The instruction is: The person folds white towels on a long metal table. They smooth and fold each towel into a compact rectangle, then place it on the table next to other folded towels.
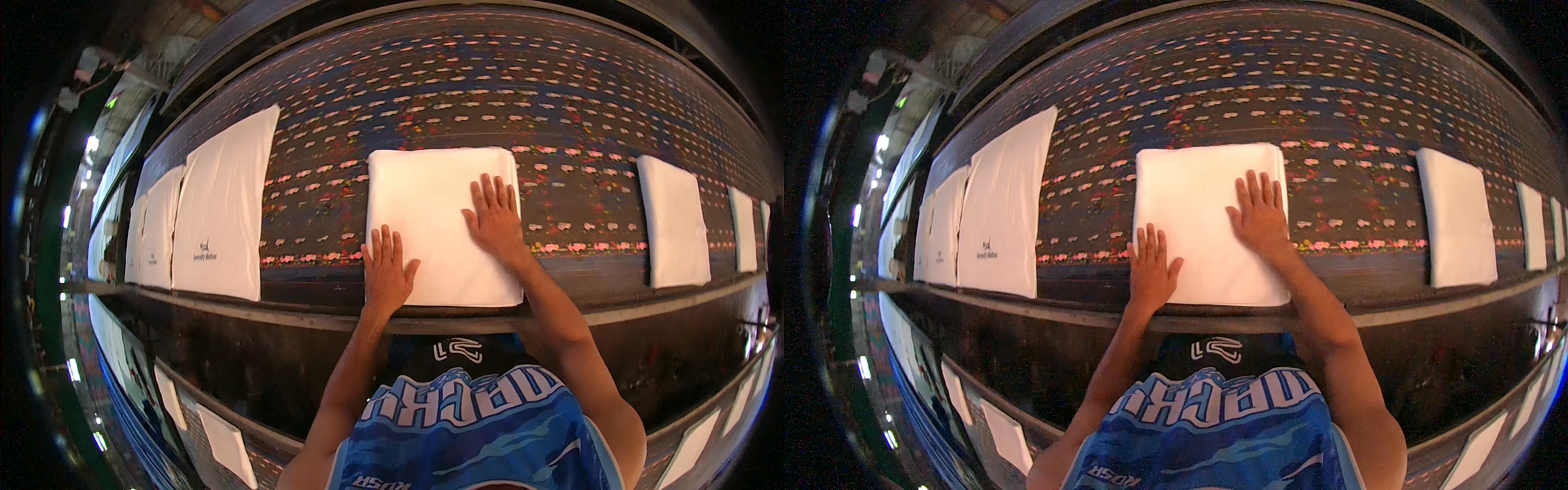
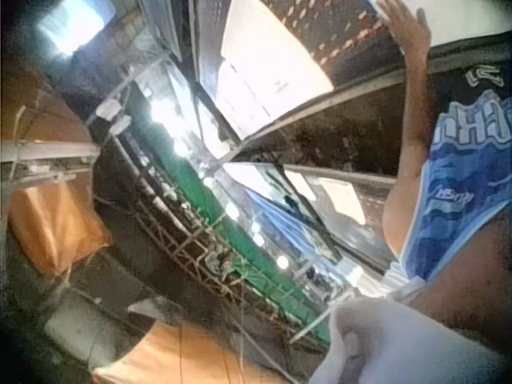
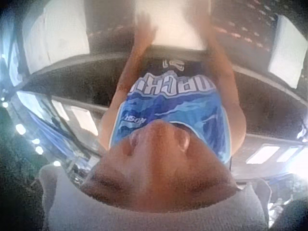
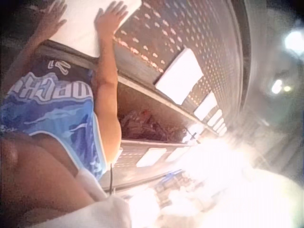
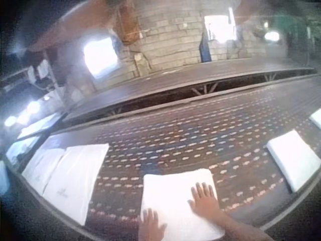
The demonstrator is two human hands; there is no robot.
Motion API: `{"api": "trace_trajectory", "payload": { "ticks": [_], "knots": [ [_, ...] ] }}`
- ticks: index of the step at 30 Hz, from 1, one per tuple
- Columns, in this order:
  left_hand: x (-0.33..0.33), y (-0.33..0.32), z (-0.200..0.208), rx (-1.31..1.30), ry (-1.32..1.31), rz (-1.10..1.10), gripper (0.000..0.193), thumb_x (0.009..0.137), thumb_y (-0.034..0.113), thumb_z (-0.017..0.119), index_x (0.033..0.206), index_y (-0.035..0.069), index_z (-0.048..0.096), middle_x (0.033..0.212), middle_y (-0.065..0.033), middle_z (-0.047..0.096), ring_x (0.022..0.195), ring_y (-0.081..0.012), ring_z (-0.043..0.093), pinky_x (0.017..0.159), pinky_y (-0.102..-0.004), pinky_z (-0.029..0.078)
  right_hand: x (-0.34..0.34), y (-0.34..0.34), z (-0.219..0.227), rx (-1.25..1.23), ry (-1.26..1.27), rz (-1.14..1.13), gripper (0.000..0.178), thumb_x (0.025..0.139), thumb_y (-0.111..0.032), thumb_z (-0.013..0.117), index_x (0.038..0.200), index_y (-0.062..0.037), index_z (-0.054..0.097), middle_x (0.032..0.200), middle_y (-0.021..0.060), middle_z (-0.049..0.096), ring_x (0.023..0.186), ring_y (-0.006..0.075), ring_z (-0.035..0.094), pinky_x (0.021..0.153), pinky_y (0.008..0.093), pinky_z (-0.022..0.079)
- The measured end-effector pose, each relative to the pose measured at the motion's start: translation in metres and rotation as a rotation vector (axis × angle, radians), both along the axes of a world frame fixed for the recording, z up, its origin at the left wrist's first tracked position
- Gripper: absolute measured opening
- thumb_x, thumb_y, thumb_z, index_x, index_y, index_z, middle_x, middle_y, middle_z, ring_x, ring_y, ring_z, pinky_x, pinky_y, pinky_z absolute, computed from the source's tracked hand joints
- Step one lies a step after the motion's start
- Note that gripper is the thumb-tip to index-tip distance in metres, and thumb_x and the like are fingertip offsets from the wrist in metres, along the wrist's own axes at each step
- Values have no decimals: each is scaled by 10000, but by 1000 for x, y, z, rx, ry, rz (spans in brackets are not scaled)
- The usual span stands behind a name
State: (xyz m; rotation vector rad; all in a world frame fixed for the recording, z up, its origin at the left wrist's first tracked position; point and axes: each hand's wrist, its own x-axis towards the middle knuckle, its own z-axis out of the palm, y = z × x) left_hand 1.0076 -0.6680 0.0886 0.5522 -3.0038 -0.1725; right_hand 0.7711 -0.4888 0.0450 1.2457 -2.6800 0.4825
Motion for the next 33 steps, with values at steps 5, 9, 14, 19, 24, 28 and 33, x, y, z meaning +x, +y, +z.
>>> {"api": "trace_trajectory", "payload": {
  "ticks": [5,9,14,19,24,28,33],
  "knots": [
    [12,3,3,0,-2,13,816,1106,527,495,1641,-69,342,1770,-293,147,1653,-470,85,1301,-662,124,-7,-32,26,-165,13,227,672,1080,-420,585,1636,-75,430,1728,214,341,1595,443,313,1304,582,255],
    [20,-3,-13,16,-34,9,830,1099,502,527,1656,-68,296,1768,-312,121,1652,-480,80,1294,-680,109,-27,-42,17,-61,47,421,727,1063,-471,607,1658,-109,399,1740,199,326,1599,452,296,1301,595,242],
    [20,-5,-19,37,3,-8,844,1107,568,464,1649,-66,334,1772,-300,132,1663,-445,66,1309,-651,85,-100,-34,-3,-35,114,-315,775,1069,-529,585,1671,-89,373,1770,196,259,1605,462,273,1294,615,219],
    [29,-10,-18,68,9,-32,843,1104,568,471,1650,-60,335,1772,-304,120,1663,-451,55,1311,-649,84,-33,-50,25,-371,-118,245,739,1075,-503,592,1666,-102,402,1762,191,291,1611,420,284,1308,540,243],
    [8,-9,5,230,29,-264,813,1091,512,538,1641,-57,354,1767,-313,129,1660,-458,58,1321,-610,122,-131,47,-49,-262,458,42,683,1057,-578,576,1564,-121,551,1679,200,440,1576,360,374,1286,597,258],
    [98,-16,26,444,6,-98,751,1077,415,614,1617,-62,400,1759,-316,158,1652,-470,100,1321,-574,191,-114,20,20,89,117,-578,753,1106,-636,410,1640,-105,430,1723,276,314,1607,464,267,1290,658,184],
    [182,-26,51,595,78,-58,673,1067,346,661,1579,-47,472,1745,-280,249,1642,-454,176,1311,-551,254,-23,-30,28,60,172,-245,722,1104,-608,465,1647,-133,431,1757,251,243,1622,459,227,1301,638,176]
  ]
}}
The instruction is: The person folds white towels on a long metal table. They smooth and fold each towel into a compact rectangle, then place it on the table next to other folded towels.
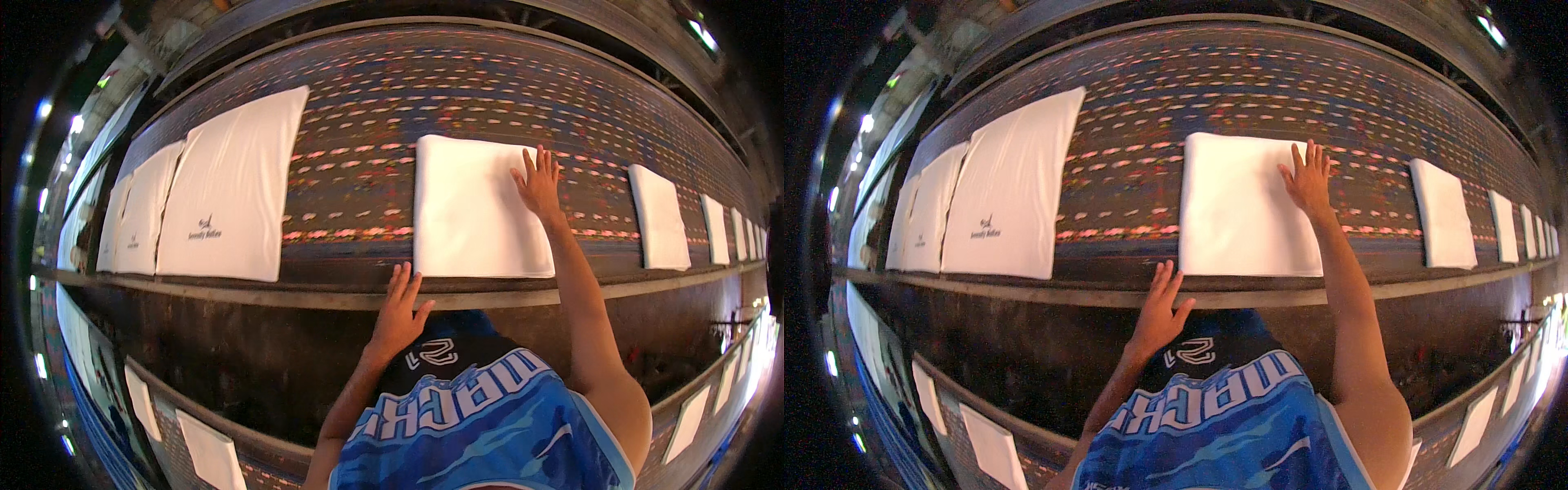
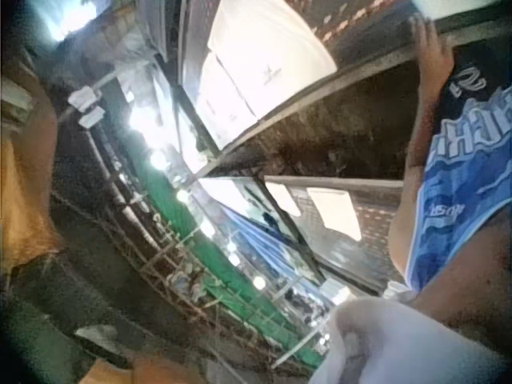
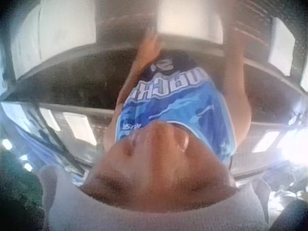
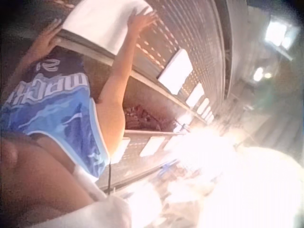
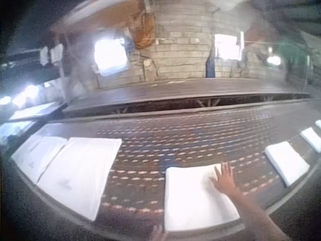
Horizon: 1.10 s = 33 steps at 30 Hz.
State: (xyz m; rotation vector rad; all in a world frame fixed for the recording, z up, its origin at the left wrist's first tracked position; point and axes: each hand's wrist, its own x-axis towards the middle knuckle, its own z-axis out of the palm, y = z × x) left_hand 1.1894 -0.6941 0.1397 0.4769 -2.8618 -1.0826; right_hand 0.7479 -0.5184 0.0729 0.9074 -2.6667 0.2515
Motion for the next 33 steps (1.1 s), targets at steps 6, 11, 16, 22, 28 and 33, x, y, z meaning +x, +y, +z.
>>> {"api": "trace_trajectory", "payload": {
  "ticks": [6,11,16,22,28,33],
  "knots": [
    [80,-48,6,137,156,165,547,1060,280,696,1501,-17,566,1642,-208,461,1525,-400,440,1232,-492,408,177,-87,28,-160,-97,340,625,1086,-440,615,1610,-126,481,1729,204,318,1617,425,246,1307,609,161],
    [146,-89,10,129,231,275,500,1057,262,700,1454,-20,589,1551,-205,536,1429,-396,539,1183,-481,461,276,-161,51,-239,-141,542,595,1050,-367,694,1569,-131,525,1687,164,383,1558,397,334,1268,576,239],
    [219,-122,15,180,231,416,517,1056,266,702,1482,1,577,1548,-195,540,1422,-391,545,1174,-478,460,342,-233,42,-311,-134,619,593,998,-357,752,1519,-138,573,1648,170,419,1493,433,382,1216,578,294],
    [310,-133,0,192,140,701,483,1048,220,705,1472,17,591,1540,-185,551,1392,-360,569,1113,-440,518,422,-297,41,-301,-253,782,626,983,-295,773,1546,-142,547,1642,173,417,1493,424,385,1223,581,301],
    [361,-134,-10,307,158,935,503,1081,295,669,1486,12,576,1520,-200,546,1377,-370,570,1104,-444,510,448,-353,43,-277,-262,907,647,950,-251,792,1535,-121,548,1611,189,438,1486,431,393,1215,582,324],
    [383,-140,-17,329,213,1030,484,1071,283,682,1460,10,591,1494,-208,567,1353,-371,588,1085,-450,523,464,-410,42,-274,-296,984,616,949,-228,782,1512,-120,558,1611,178,449,1478,453,400,1209,605,332]
  ]
}}
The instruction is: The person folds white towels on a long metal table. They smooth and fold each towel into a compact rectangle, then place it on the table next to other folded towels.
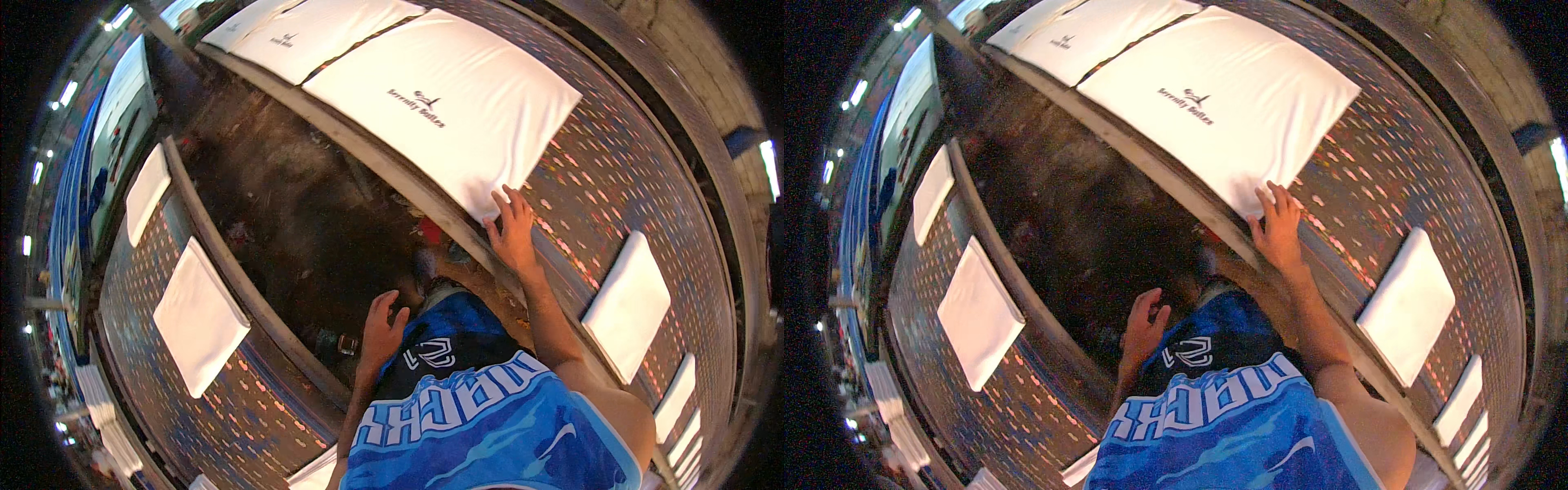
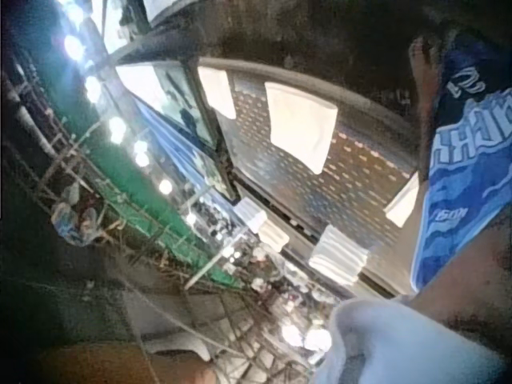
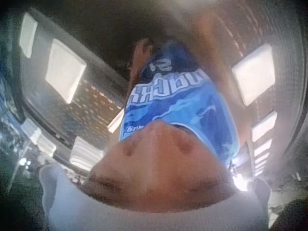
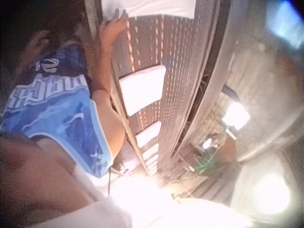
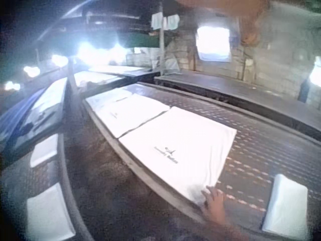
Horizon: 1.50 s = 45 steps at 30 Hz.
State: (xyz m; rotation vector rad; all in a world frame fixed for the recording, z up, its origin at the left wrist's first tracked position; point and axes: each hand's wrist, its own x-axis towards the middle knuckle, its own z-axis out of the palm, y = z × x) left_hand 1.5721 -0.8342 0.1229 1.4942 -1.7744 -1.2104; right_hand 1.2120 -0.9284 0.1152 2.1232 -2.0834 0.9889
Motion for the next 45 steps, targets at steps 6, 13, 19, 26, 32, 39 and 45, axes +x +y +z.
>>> {"api": "trace_trajectory", "payload": {
  "ticks": [6,13,19,26,32,39,45],
  "knots": [
    [21,-34,-19,11,-26,17,465,1043,256,707,1435,25,613,1435,-200,616,1295,-369,623,1041,-438,536,35,-72,-8,21,-1,117,571,947,-193,772,1480,-109,584,1596,161,481,1473,423,424,1208,568,350],
    [41,-140,-5,49,-68,13,450,1041,255,703,1419,24,627,1432,-200,623,1275,-362,634,1054,-431,528,31,-171,-22,17,-4,40,431,932,-160,773,1352,-120,684,1497,123,587,1382,346,529,1161,517,381],
    [49,-252,27,-22,-187,-99,423,1049,228,690,1410,15,631,1437,-211,623,1306,-378,622,1098,-443,505,12,-290,-20,1,-118,-125,225,920,-124,780,1143,-93,788,1291,109,741,1215,317,669,1089,486,460],
    [47,-357,60,-68,-213,-142,379,1036,188,701,1383,42,665,1394,-177,671,1306,-360,635,1130,-444,491,-6,-384,-38,-15,-269,-218,178,918,-178,782,1064,-80,813,1107,138,779,1039,346,731,922,461,585],
    [47,-406,58,-21,-100,-299,384,1046,187,703,1390,26,653,1394,-181,657,1263,-351,653,1063,-430,532,5,-419,-33,146,-306,-327,151,927,-171,784,1025,-64,826,1040,148,771,950,318,743,878,437,595],
    [38,-479,52,-49,-55,-594,376,1048,194,706,1385,32,665,1398,-180,667,1301,-348,645,1084,-426,525,2,-434,-36,211,-209,-378,135,886,-148,720,970,-128,823,949,133,745,896,347,730,827,470,564],
    [47,-545,63,-31,-49,-749,405,1055,238,700,1399,29,664,1428,-183,655,1335,-346,633,1110,-423,517,-3,-457,-24,438,-69,-382,120,892,-200,734,921,-100,794,976,143,743,888,352,733,836,480,575]
  ]
}}
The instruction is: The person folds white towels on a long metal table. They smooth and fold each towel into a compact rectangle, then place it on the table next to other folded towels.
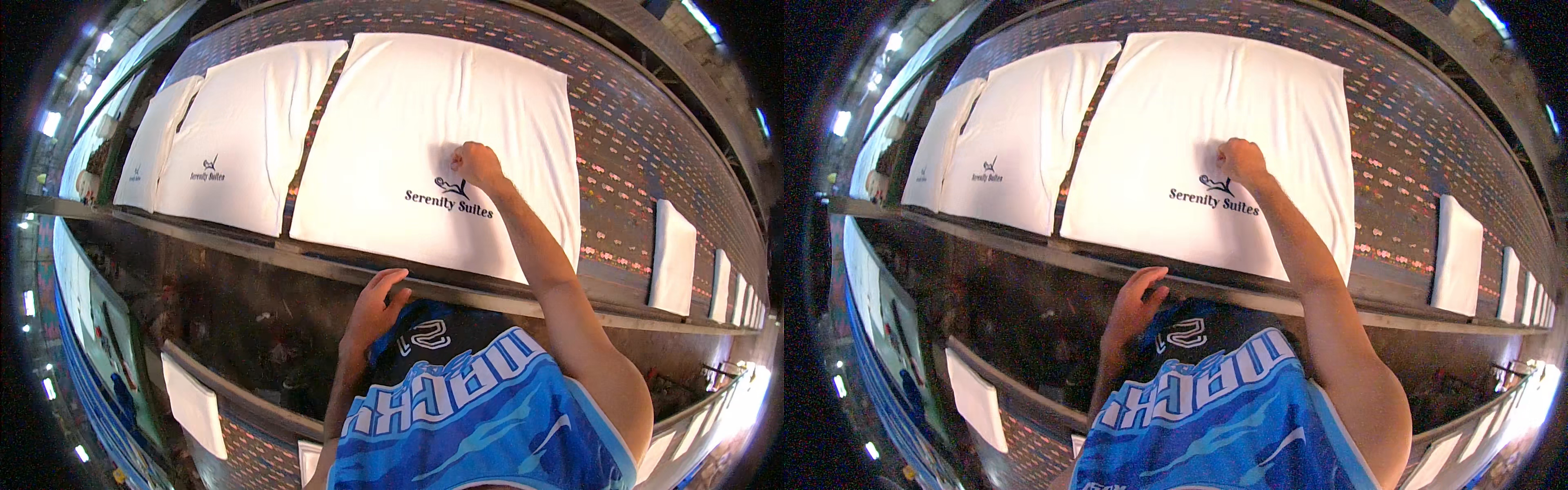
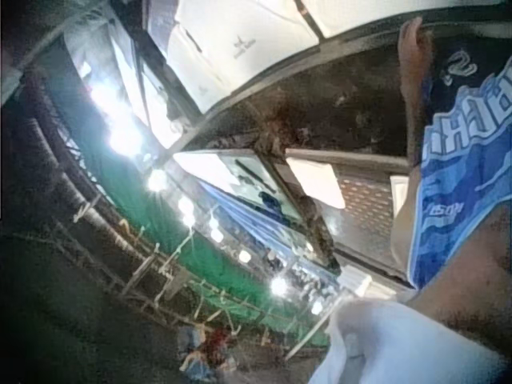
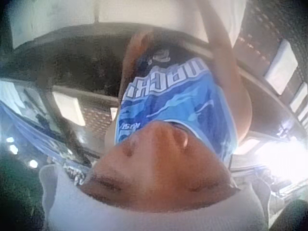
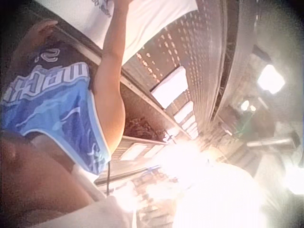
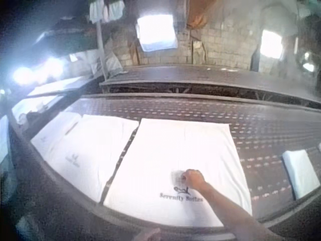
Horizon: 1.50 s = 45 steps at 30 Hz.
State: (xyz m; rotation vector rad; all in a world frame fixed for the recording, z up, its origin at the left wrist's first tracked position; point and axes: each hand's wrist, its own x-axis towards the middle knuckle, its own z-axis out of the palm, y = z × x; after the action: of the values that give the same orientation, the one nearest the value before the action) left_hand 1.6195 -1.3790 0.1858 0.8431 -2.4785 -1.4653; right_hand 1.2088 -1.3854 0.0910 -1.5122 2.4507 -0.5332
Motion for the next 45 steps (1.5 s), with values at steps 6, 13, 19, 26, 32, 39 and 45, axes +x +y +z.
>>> {"api": "trace_trajectory", "payload": {
  "ticks": [6,13,19,26,32,39,45],
  "knots": [
    [38,-63,8,1,9,-45,397,1053,226,696,1384,9,666,1410,-184,668,1327,-355,640,1115,-429,516,21,8,3,15,131,-40,155,964,-166,666,1031,-35,712,1088,185,700,1060,380,687,941,477,555],
    [72,-121,-15,145,89,-25,340,1048,152,694,1356,10,677,1336,-178,698,1168,-296,727,989,-396,579,53,75,6,-341,-147,-381,108,1019,-55,597,1101,14,604,1152,220,634,1075,410,641,939,469,536],
    [43,-160,-19,160,131,-250,298,1050,136,697,1315,2,682,1245,-155,718,1004,-240,739,870,-351,592,94,183,9,-476,-30,-593,191,1084,-151,574,1188,4,616,1179,224,613,1085,385,614,959,444,505],
    [-48,-149,-30,81,237,-368,165,1038,131,716,1148,11,741,1093,-112,737,910,-188,711,793,-320,574,139,292,20,-362,2,-945,333,1126,-285,553,1171,23,672,1252,178,616,1092,302,617,946,409,506],
    [-172,-139,-60,-156,304,-366,97,988,92,741,1017,0,755,976,-132,697,832,-253,689,759,-355,565,170,315,25,-360,-20,-1039,331,1122,-269,599,1180,52,654,1338,205,569,1108,302,653,858,378,593],
    [-268,-137,-94,-336,283,-315,87,961,97,752,1010,36,790,1064,-106,713,1011,-313,708,877,-437,568,153,351,18,-495,18,-1064,249,1080,-210,660,1133,33,667,1303,188,591,1174,327,621,975,421,536],
    [-281,-132,-99,-493,124,-349,77,957,115,752,971,60,805,1100,-86,729,1045,-303,711,905,-429,585,128,363,16,-588,-45,-1075,237,1069,-204,676,1116,28,671,1305,197,603,1216,360,597,1023,452,500]
  ]
}}
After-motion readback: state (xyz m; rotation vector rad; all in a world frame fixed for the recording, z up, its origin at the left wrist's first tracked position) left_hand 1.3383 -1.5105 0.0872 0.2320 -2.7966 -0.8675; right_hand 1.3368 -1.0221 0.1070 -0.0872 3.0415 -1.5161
